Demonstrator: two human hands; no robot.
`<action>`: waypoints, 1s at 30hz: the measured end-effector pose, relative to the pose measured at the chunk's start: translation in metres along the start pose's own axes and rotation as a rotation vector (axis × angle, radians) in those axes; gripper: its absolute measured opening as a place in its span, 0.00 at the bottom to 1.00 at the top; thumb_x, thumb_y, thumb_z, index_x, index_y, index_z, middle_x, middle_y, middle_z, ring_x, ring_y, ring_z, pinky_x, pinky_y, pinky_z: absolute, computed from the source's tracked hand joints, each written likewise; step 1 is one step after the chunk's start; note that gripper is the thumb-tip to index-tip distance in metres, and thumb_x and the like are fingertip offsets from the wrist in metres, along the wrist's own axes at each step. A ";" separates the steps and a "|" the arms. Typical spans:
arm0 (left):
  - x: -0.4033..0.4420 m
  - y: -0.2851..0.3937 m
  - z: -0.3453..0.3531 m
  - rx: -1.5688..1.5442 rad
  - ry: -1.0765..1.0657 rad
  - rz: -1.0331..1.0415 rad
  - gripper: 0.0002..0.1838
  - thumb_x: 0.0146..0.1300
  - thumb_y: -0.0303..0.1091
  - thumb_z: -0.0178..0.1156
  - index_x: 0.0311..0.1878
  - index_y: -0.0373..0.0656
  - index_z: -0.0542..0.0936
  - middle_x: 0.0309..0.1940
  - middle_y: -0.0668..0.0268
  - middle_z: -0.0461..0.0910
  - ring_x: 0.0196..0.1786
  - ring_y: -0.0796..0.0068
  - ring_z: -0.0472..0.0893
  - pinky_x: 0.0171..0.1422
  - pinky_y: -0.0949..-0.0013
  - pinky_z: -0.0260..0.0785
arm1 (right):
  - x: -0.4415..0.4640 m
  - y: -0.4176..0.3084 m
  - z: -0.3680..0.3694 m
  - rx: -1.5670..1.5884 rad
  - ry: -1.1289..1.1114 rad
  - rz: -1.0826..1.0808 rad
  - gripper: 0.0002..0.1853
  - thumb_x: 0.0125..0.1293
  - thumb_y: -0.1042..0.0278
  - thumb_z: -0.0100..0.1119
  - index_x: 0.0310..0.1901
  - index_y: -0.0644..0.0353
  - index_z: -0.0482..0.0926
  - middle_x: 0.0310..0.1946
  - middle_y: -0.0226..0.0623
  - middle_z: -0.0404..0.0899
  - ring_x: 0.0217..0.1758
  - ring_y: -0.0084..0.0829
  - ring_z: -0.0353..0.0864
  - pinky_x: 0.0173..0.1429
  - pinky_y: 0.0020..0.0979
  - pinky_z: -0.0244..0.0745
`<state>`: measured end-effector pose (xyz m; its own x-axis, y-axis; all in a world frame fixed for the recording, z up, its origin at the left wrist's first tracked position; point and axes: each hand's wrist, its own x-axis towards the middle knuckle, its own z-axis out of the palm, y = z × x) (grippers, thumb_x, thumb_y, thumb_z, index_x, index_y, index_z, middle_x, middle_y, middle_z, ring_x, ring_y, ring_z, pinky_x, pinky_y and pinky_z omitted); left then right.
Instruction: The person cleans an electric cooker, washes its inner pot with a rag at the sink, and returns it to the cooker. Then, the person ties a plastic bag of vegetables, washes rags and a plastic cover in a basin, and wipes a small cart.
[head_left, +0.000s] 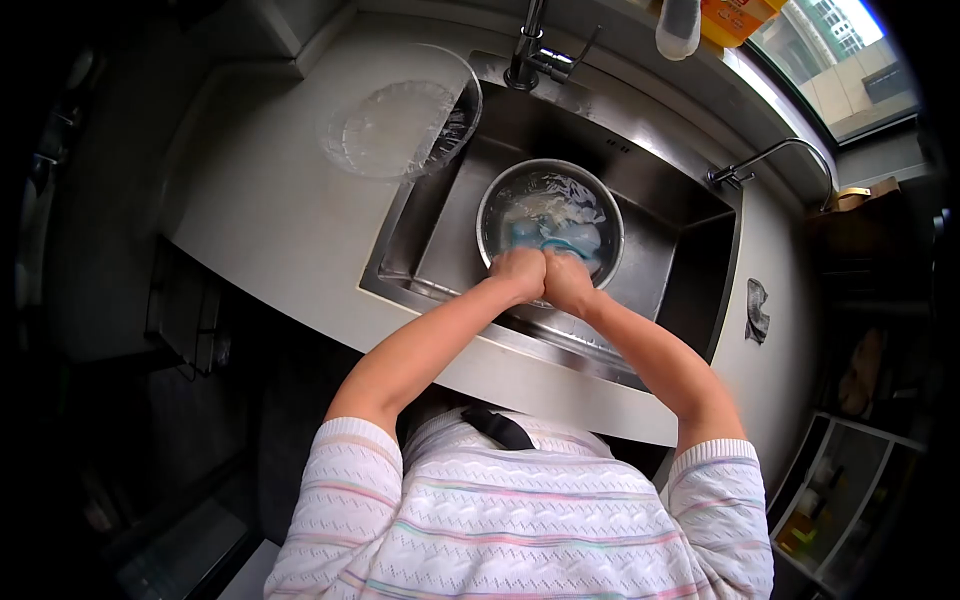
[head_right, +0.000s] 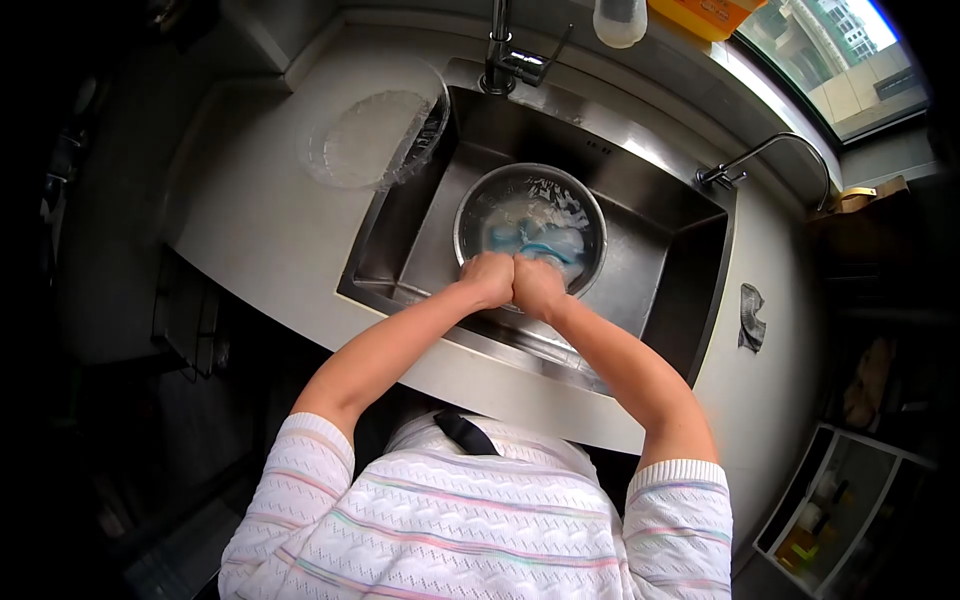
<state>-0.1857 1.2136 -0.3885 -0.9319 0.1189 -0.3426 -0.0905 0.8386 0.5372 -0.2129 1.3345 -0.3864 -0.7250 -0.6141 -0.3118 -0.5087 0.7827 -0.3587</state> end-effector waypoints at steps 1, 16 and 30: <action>-0.003 0.002 -0.003 0.091 0.034 0.007 0.06 0.41 0.30 0.63 0.21 0.38 0.79 0.29 0.48 0.79 0.39 0.52 0.80 0.42 0.57 0.72 | 0.006 0.015 0.024 0.060 0.032 -0.047 0.15 0.53 0.68 0.56 0.43 0.62 0.70 0.31 0.46 0.80 0.37 0.43 0.80 0.38 0.40 0.74; -0.041 -0.016 -0.067 -1.046 0.004 -0.038 0.10 0.53 0.30 0.64 0.36 0.38 0.76 0.24 0.70 0.77 0.24 0.83 0.76 0.21 0.80 0.64 | -0.031 0.044 -0.039 1.421 0.038 0.147 0.10 0.59 0.62 0.62 0.36 0.60 0.78 0.31 0.26 0.78 0.31 0.17 0.73 0.33 0.19 0.67; -0.099 -0.058 -0.115 -0.813 -0.050 0.129 0.10 0.51 0.27 0.61 0.39 0.40 0.79 0.23 0.68 0.78 0.28 0.81 0.76 0.38 0.75 0.70 | -0.021 -0.048 -0.086 2.048 0.433 0.036 0.08 0.66 0.62 0.52 0.42 0.55 0.73 0.36 0.33 0.78 0.39 0.28 0.78 0.41 0.31 0.74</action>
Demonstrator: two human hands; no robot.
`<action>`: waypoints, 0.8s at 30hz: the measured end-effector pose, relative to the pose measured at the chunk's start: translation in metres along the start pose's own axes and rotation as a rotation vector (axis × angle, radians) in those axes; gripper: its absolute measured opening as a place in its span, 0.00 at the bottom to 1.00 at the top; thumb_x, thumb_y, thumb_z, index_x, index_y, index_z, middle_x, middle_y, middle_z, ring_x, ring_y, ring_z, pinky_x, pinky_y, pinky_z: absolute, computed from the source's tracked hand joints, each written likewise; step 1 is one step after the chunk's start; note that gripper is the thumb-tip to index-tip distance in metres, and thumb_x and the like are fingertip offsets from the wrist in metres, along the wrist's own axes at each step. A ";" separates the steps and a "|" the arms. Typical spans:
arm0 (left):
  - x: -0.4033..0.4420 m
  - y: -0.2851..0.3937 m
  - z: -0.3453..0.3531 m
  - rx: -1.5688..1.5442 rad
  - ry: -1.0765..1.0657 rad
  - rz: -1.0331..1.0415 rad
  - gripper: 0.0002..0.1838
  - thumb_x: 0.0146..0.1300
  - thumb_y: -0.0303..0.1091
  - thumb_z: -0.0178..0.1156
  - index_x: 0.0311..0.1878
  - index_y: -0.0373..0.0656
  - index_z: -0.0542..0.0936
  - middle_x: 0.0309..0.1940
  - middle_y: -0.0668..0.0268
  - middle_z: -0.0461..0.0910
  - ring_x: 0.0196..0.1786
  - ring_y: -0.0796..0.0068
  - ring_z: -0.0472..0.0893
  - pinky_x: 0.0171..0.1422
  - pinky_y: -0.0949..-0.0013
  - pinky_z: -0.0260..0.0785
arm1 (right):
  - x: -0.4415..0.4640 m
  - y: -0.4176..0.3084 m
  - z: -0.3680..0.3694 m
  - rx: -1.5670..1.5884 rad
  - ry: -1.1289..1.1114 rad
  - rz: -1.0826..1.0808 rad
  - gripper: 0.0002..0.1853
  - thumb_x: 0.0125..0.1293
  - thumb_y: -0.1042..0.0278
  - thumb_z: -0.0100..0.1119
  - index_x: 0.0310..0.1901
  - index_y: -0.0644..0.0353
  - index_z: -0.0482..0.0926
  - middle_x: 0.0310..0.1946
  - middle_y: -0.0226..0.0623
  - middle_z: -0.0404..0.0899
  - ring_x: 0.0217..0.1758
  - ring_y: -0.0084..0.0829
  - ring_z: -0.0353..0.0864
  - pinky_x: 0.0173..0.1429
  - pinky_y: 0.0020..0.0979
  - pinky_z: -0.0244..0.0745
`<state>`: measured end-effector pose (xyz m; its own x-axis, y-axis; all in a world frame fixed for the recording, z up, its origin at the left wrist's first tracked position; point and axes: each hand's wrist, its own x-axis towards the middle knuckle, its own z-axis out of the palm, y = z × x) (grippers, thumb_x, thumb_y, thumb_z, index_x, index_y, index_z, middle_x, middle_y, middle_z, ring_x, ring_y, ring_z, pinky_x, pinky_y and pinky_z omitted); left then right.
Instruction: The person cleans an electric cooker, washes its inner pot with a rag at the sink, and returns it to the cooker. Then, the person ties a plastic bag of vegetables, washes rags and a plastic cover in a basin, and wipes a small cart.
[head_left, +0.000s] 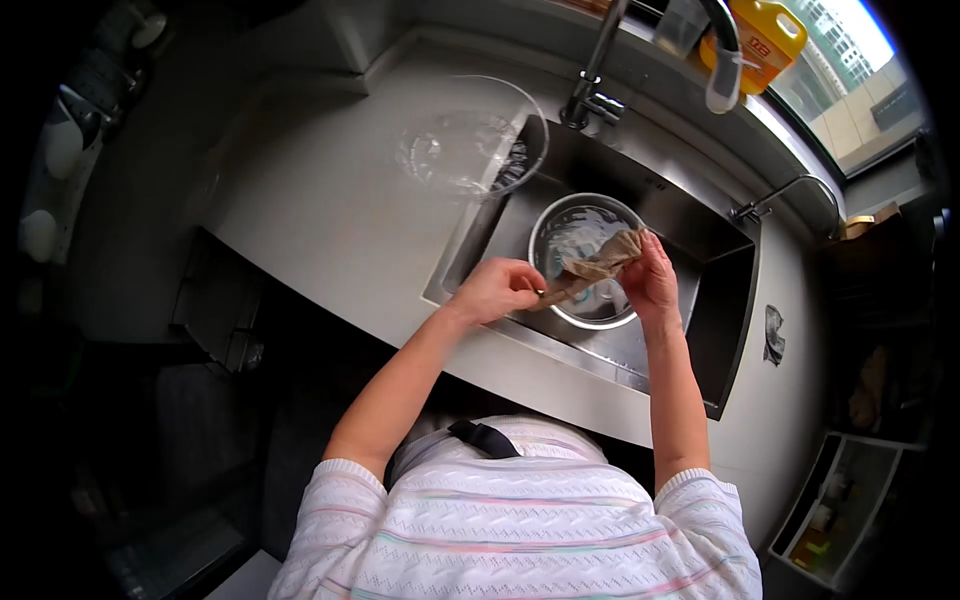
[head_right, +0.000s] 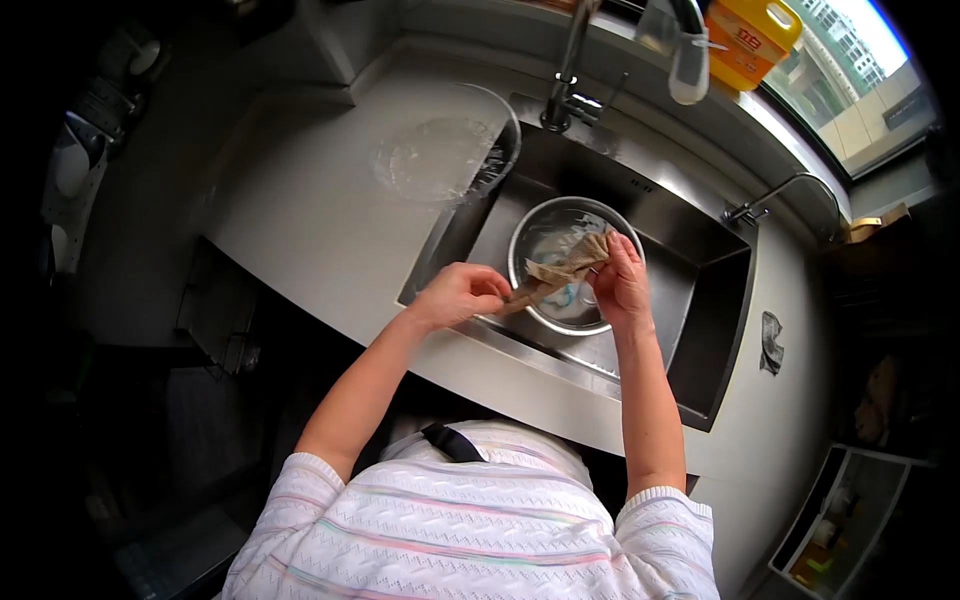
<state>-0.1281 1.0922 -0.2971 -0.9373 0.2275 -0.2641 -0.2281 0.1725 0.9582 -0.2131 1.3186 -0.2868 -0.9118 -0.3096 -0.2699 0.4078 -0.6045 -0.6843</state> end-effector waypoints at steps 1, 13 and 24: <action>-0.006 -0.001 -0.003 0.096 0.043 0.047 0.18 0.50 0.29 0.63 0.47 0.43 0.78 0.32 0.67 0.78 0.36 0.77 0.76 0.45 0.73 0.69 | 0.002 0.011 -0.004 -0.008 -0.153 0.022 0.09 0.67 0.64 0.49 0.45 0.57 0.72 0.40 0.34 0.77 0.44 0.29 0.77 0.48 0.34 0.73; -0.235 -0.069 -0.231 -0.435 0.564 0.112 0.12 0.55 0.22 0.55 0.44 0.35 0.78 0.31 0.66 0.80 0.31 0.82 0.78 0.34 0.77 0.73 | -0.038 0.242 0.242 -0.651 -0.522 0.276 0.13 0.63 0.68 0.56 0.47 0.66 0.75 0.40 0.39 0.79 0.41 0.28 0.79 0.38 0.26 0.74; -0.367 -0.268 -0.432 0.776 1.133 -0.272 0.18 0.51 0.39 0.61 0.47 0.51 0.79 0.42 0.61 0.75 0.47 0.58 0.74 0.52 0.63 0.67 | -0.001 0.417 0.354 -1.252 -0.592 0.463 0.21 0.66 0.55 0.51 0.46 0.69 0.73 0.29 0.38 0.78 0.27 0.25 0.79 0.25 0.24 0.72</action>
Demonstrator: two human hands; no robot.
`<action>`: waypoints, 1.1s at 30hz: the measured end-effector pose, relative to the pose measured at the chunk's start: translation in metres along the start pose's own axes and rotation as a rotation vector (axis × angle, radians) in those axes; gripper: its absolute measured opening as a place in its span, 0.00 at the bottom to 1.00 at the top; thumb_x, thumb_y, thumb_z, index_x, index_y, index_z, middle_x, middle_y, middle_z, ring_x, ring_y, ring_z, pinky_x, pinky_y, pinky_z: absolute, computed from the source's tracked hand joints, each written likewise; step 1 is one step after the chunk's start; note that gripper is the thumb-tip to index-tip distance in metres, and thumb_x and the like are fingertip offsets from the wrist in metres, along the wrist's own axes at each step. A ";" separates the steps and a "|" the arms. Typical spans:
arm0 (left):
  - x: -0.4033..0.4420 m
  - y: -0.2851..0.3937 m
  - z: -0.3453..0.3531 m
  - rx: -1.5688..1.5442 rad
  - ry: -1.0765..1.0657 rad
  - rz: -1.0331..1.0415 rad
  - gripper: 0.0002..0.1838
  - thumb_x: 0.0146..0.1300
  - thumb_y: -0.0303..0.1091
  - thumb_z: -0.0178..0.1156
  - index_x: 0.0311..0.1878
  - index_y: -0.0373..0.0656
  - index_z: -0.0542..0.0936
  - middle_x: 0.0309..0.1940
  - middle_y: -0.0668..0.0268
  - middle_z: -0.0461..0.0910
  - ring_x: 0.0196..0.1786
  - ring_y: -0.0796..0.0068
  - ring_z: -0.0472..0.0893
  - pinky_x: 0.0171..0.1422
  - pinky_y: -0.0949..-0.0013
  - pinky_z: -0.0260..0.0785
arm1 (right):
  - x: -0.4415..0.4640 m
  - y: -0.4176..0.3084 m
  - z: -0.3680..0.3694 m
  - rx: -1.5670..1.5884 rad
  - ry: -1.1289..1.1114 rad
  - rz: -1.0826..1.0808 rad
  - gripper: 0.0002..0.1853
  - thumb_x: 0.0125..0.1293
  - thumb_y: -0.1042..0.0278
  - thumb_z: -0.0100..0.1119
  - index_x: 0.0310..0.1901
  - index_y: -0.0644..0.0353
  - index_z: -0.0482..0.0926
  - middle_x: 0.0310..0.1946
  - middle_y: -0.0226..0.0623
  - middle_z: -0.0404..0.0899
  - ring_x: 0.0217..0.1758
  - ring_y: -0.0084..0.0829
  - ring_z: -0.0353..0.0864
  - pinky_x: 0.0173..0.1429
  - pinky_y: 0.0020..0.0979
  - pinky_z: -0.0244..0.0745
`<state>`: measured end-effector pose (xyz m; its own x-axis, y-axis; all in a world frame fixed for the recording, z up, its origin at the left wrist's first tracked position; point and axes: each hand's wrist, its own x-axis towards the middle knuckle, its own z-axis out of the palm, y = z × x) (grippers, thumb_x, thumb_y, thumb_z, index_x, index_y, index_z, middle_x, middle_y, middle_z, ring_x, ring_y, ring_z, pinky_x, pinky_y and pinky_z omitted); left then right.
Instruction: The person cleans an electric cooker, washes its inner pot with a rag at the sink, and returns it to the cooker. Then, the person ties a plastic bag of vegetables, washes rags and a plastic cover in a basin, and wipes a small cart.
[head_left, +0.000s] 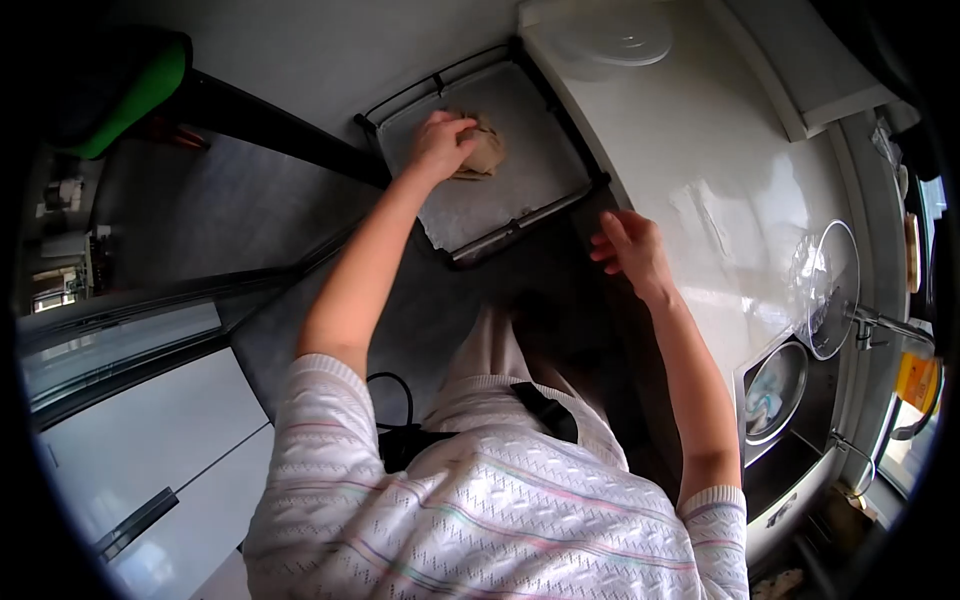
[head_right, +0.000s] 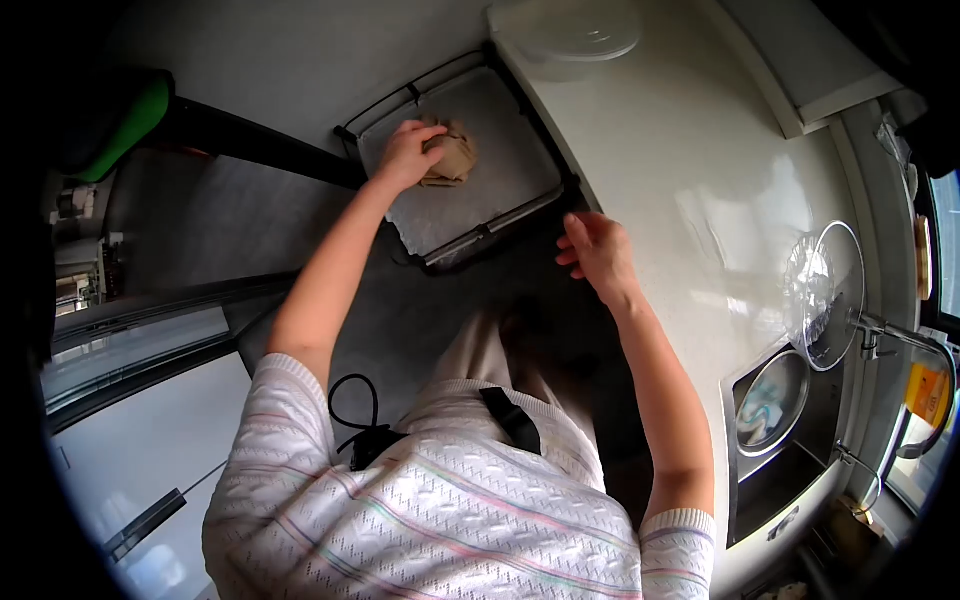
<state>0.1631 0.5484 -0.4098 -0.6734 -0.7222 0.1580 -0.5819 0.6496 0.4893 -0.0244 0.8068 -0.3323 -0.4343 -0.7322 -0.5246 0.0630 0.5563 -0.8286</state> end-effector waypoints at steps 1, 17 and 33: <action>0.006 0.000 0.015 -0.025 0.000 0.000 0.16 0.50 0.37 0.61 0.44 0.49 0.80 0.41 0.61 0.75 0.46 0.59 0.75 0.50 0.63 0.68 | 0.008 -0.003 0.005 -0.012 0.008 0.035 0.21 0.66 0.54 0.50 0.45 0.69 0.74 0.27 0.38 0.78 0.25 0.25 0.79 0.23 0.24 0.71; -0.062 0.007 0.004 -0.113 -0.489 0.460 0.02 0.41 0.23 0.57 0.21 0.42 0.76 0.25 0.61 0.71 0.35 0.58 0.73 0.39 0.60 0.67 | 0.055 0.003 0.049 0.225 0.265 0.136 0.16 0.67 0.62 0.48 0.29 0.67 0.73 0.17 0.34 0.73 0.14 0.23 0.71 0.15 0.24 0.65; -0.037 0.052 0.048 -0.243 -0.323 0.453 0.05 0.45 0.21 0.56 0.27 0.41 0.75 0.27 0.59 0.71 0.35 0.57 0.73 0.38 0.60 0.67 | 0.057 0.010 0.049 0.286 0.220 0.099 0.15 0.67 0.63 0.49 0.29 0.67 0.74 0.17 0.33 0.73 0.14 0.23 0.70 0.16 0.25 0.68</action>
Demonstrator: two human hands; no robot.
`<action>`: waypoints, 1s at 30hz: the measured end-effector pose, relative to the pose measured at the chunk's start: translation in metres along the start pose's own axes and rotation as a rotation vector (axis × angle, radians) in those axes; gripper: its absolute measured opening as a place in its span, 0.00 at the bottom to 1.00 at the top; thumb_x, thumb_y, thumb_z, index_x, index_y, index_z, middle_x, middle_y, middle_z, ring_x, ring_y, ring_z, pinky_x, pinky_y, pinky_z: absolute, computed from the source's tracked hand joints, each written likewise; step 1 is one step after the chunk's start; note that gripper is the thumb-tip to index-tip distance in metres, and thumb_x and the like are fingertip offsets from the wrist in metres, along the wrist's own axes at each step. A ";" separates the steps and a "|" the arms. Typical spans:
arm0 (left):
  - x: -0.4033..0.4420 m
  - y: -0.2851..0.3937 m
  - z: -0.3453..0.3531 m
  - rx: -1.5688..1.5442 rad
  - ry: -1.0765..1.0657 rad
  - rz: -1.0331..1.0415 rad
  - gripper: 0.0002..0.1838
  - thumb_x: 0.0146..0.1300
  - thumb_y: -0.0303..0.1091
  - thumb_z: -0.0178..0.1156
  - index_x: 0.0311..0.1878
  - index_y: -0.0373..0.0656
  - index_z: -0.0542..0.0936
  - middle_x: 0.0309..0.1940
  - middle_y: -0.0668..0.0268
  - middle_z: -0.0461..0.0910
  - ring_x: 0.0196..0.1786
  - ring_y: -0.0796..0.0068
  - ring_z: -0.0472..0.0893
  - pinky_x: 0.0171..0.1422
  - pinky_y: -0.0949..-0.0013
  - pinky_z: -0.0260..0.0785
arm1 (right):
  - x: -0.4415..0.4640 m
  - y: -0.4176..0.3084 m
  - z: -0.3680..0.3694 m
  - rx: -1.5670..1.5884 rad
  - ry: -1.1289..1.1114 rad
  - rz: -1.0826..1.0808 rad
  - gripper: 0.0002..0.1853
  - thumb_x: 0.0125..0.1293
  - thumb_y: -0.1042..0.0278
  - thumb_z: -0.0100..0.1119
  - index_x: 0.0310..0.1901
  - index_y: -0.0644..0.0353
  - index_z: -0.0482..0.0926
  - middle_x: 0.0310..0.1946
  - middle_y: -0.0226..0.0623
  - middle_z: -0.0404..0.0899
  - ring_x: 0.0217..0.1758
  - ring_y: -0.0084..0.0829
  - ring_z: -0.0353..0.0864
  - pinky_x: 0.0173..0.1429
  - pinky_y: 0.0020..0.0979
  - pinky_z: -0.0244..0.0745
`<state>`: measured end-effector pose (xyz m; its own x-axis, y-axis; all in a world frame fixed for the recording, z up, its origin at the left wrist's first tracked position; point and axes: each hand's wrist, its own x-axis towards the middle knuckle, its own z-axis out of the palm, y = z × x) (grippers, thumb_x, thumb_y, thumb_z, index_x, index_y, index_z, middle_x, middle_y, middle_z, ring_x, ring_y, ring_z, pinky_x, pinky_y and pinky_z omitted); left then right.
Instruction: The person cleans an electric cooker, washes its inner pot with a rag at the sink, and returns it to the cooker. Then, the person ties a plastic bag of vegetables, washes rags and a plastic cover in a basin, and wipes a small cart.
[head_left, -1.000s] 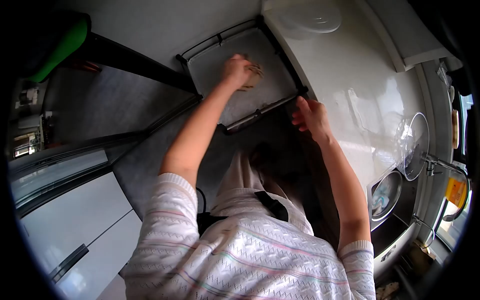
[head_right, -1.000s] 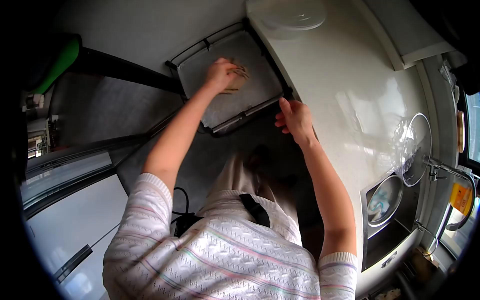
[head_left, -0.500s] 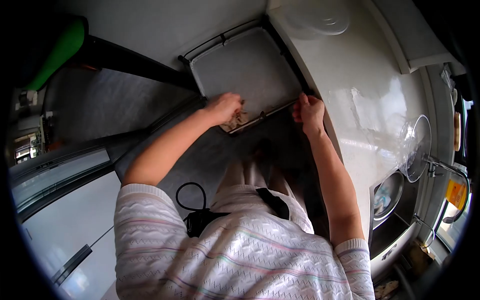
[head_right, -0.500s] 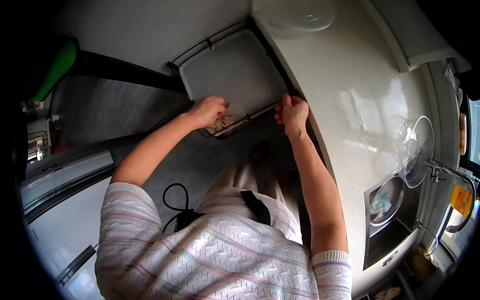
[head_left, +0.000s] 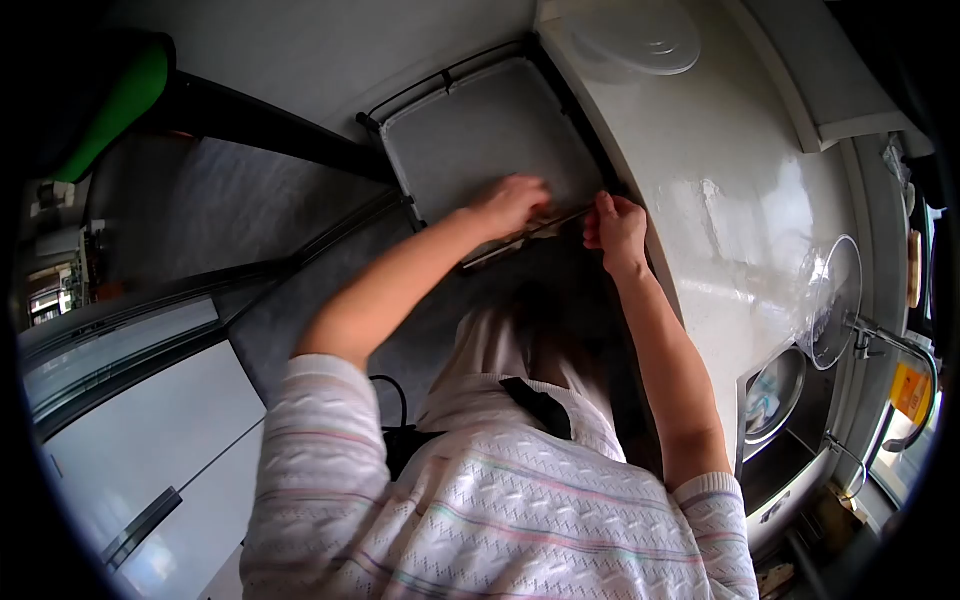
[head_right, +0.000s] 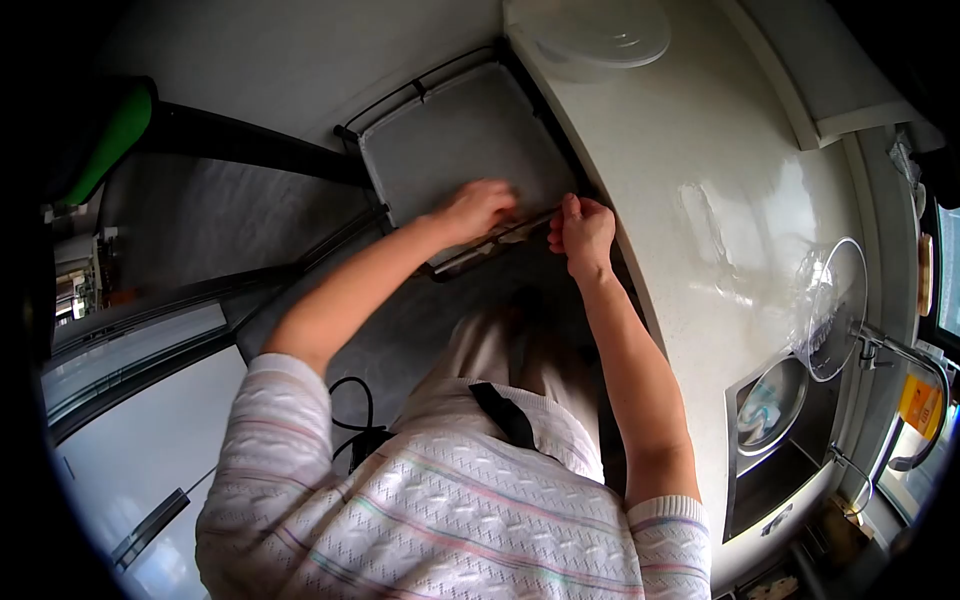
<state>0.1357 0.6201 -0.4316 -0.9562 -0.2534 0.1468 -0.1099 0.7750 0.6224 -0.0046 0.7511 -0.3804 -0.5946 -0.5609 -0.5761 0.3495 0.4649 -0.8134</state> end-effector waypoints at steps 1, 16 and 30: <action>-0.022 -0.005 -0.012 -0.004 -0.047 -0.005 0.05 0.44 0.21 0.56 0.27 0.41 0.75 0.27 0.59 0.71 0.35 0.57 0.73 0.38 0.60 0.67 | 0.000 0.001 0.000 -0.001 -0.001 -0.004 0.15 0.67 0.62 0.49 0.29 0.67 0.74 0.17 0.33 0.73 0.13 0.23 0.70 0.16 0.25 0.68; 0.053 0.011 0.024 0.091 0.247 -0.055 0.03 0.49 0.23 0.54 0.28 0.43 0.75 0.29 0.60 0.73 0.36 0.57 0.75 0.38 0.59 0.69 | 0.001 -0.001 -0.001 -0.016 -0.027 -0.001 0.15 0.66 0.61 0.50 0.27 0.63 0.73 0.16 0.30 0.71 0.13 0.22 0.69 0.16 0.24 0.69; -0.001 -0.037 -0.005 0.573 0.252 -0.601 0.28 0.61 0.40 0.48 0.60 0.31 0.63 0.67 0.49 0.51 0.69 0.48 0.50 0.71 0.52 0.44 | 0.005 -0.002 -0.001 -0.037 -0.030 -0.030 0.15 0.67 0.63 0.48 0.28 0.67 0.73 0.16 0.33 0.72 0.13 0.23 0.69 0.15 0.25 0.68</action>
<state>0.1418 0.5887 -0.4513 -0.6112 -0.7815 0.1253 -0.7616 0.6238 0.1756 -0.0091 0.7482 -0.3810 -0.5824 -0.5945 -0.5544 0.3049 0.4725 -0.8269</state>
